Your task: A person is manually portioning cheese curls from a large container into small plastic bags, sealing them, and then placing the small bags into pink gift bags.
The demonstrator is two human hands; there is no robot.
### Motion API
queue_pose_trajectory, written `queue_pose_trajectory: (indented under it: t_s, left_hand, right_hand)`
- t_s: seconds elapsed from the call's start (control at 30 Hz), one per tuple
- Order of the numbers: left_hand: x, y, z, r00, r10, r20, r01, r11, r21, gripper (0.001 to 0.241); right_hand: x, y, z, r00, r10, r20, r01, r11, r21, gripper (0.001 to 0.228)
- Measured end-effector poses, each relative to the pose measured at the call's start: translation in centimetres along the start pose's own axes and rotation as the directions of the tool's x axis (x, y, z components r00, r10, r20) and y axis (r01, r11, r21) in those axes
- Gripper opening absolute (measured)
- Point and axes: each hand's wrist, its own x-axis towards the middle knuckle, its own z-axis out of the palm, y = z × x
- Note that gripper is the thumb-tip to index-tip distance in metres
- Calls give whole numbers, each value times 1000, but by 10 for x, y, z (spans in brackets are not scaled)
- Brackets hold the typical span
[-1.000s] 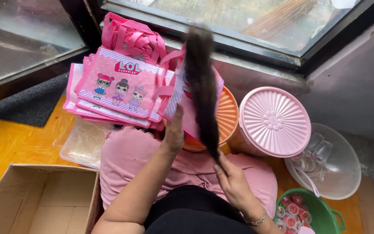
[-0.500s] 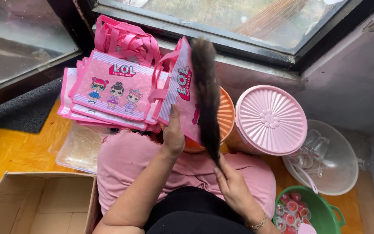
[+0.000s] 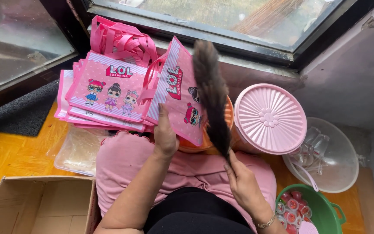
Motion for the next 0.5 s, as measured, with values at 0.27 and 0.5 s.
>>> queue_pose_trajectory:
  t_s: [0.27,0.5]
  left_hand:
    - [-5,26,-2,993,-56,101,52,998,42,64]
    - [16,-10,-37,976,151,160,-175,972,155,37]
  right_hand:
    - [18,34,6,992,110,68,-78,929,-363,49]
    - [4,10,1,999,-21,-47,19,999,-40,46]
